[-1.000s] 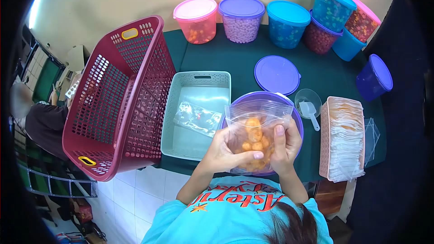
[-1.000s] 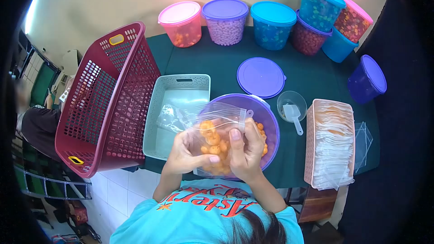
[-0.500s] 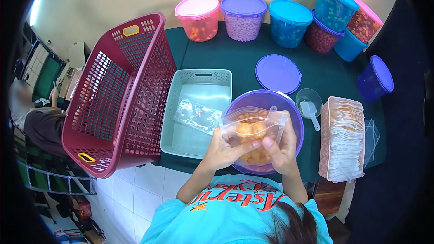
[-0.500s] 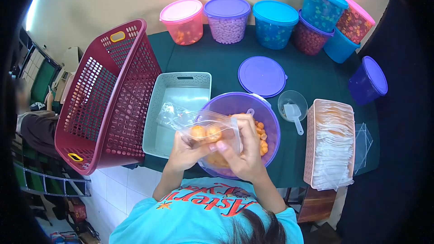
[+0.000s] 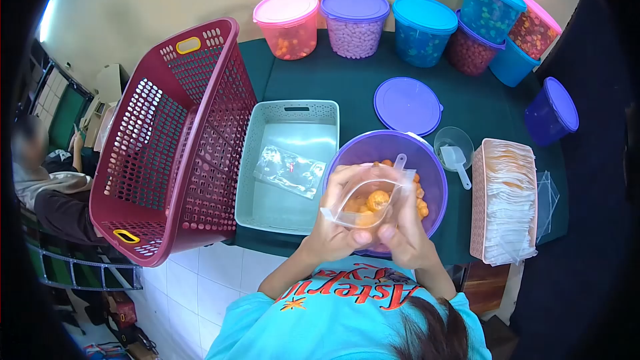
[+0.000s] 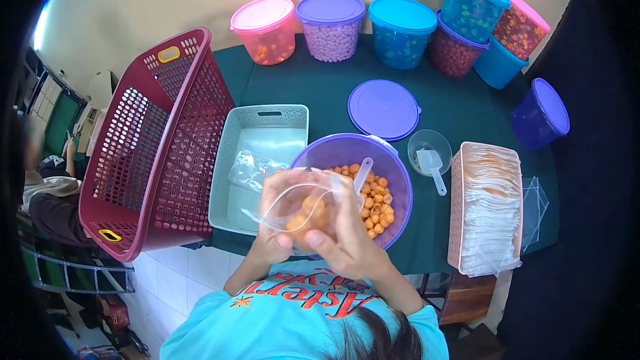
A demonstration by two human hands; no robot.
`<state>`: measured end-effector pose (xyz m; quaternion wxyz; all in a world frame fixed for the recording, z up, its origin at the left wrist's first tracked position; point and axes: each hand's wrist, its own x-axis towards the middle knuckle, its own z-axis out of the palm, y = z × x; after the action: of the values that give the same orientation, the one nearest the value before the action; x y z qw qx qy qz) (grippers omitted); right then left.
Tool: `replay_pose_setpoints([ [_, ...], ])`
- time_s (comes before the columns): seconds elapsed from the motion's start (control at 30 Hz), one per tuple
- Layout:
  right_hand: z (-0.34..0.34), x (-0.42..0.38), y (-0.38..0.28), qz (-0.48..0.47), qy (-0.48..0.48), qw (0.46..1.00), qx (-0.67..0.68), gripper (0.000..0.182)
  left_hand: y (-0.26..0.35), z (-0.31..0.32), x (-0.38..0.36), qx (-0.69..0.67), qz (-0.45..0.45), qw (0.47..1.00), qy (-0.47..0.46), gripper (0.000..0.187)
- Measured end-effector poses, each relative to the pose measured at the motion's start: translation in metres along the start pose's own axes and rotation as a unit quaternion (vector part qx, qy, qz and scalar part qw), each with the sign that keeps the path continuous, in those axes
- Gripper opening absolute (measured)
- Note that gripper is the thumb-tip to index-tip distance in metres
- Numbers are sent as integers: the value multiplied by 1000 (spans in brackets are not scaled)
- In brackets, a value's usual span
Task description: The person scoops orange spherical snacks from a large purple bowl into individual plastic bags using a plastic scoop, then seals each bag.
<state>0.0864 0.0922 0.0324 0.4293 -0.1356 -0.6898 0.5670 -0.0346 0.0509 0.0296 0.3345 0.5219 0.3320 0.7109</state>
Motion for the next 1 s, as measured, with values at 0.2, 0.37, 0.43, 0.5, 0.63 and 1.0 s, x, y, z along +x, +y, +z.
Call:
replay_pose_setpoints([
  [0.2,-10,3,-6,9,64,998,15,35,4,-15,-4,20,-38,998,48,32],
  [0.37,-8,6,-11,-35,134,990,-21,14,14,-11,1,63,-24,996,51,11],
  [0.43,-9,5,-11,-54,145,986,-61,11,18,-9,2,51,-20,997,56,9],
  [0.5,-8,4,-10,-73,154,980,-99,9,21,-9,2,68,-45,996,24,9],
  [0.63,-8,1,-6,-99,176,971,-126,7,20,-7,-2,90,-47,994,36,9],
  [1.0,-12,-2,-15,-61,102,989,-83,12,23,-3,-4,48,-95,994,-15,6],
])
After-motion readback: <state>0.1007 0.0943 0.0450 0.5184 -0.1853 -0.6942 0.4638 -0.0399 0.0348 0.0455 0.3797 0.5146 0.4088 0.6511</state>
